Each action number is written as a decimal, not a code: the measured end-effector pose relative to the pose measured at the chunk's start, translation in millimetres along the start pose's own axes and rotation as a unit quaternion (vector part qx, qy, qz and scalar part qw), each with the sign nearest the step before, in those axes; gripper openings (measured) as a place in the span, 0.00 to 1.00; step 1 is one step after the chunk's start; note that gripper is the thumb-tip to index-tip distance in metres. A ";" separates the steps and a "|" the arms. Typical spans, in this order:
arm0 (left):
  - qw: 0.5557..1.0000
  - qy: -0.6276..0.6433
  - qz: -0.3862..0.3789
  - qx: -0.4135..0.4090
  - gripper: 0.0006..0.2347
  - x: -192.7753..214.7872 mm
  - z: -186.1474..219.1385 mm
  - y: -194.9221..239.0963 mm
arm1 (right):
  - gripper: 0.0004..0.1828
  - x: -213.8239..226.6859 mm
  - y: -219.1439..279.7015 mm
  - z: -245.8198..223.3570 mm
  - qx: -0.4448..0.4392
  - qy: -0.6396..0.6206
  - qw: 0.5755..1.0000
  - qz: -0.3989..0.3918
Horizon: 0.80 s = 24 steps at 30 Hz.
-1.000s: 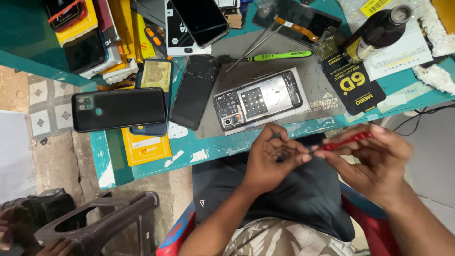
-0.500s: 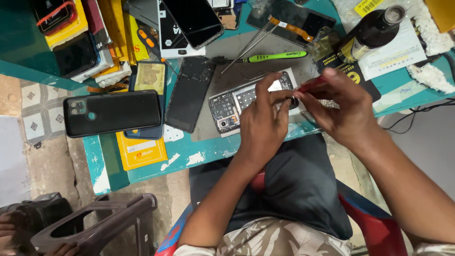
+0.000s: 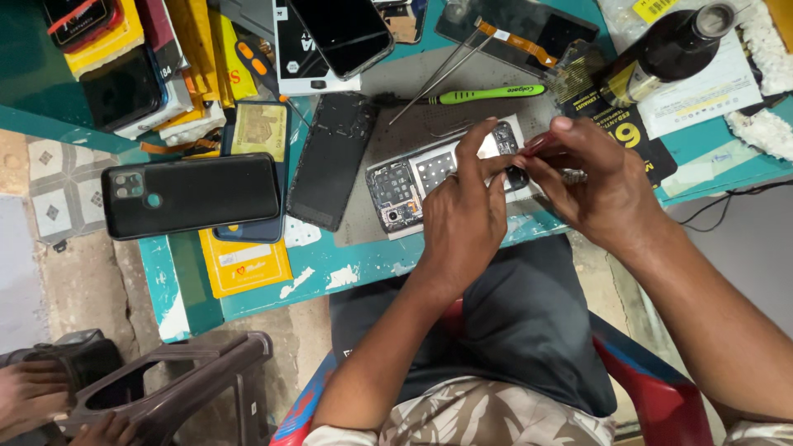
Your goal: The person uses a red screwdriver to remove screws from a disassembled mobile phone on a cluttered workbench. They repeatedly pick up and set down the phone and its back cover while working on the internal components.
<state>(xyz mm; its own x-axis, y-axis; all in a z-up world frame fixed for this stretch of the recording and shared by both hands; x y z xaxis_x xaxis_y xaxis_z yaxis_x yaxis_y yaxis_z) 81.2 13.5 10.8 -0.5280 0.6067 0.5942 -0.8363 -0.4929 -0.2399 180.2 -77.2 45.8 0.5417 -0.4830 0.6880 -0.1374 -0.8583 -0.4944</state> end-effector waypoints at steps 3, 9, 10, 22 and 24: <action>1.000 0.000 0.009 -0.005 0.29 2.6 2.3 1.2 | 0.44 0.5 -2.0 -1.6 0.000 0.008 1.000 -0.010; 1.000 0.019 -0.003 0.001 0.29 6.0 6.2 -0.1 | 0.43 -6.5 2.1 3.7 0.015 -0.028 0.999 -0.035; 1.000 0.024 -0.004 -0.001 0.29 10.2 7.6 0.3 | 0.40 -9.8 3.5 13.0 -0.026 -0.043 0.998 -0.036; 0.971 -0.168 0.158 0.066 0.03 188.8 -76.7 3.2 | 0.43 5.7 -14.1 1.3 0.032 0.037 0.999 0.010; 0.973 -0.162 0.155 0.052 0.03 189.0 -85.7 -1.3 | 0.45 5.2 -15.5 3.9 0.007 0.063 0.998 0.004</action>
<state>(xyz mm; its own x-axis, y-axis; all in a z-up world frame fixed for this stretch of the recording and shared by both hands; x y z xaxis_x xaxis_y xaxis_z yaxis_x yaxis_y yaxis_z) -30.1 182.3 57.6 -0.6647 0.1982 0.7203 -0.6157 -0.6915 -0.3779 188.3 -65.7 54.9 0.4323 -0.5090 0.7443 -0.1299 -0.8520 -0.5072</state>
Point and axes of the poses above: each hand's wrist, its own y-axis away from the middle knuckle, its own x-axis out of the back of the hand, z = x × y, the point moved 9 cm from there along -y, towards the middle knuckle, and after that the axes turned 6 degrees about -z, right-handed, at the moved point
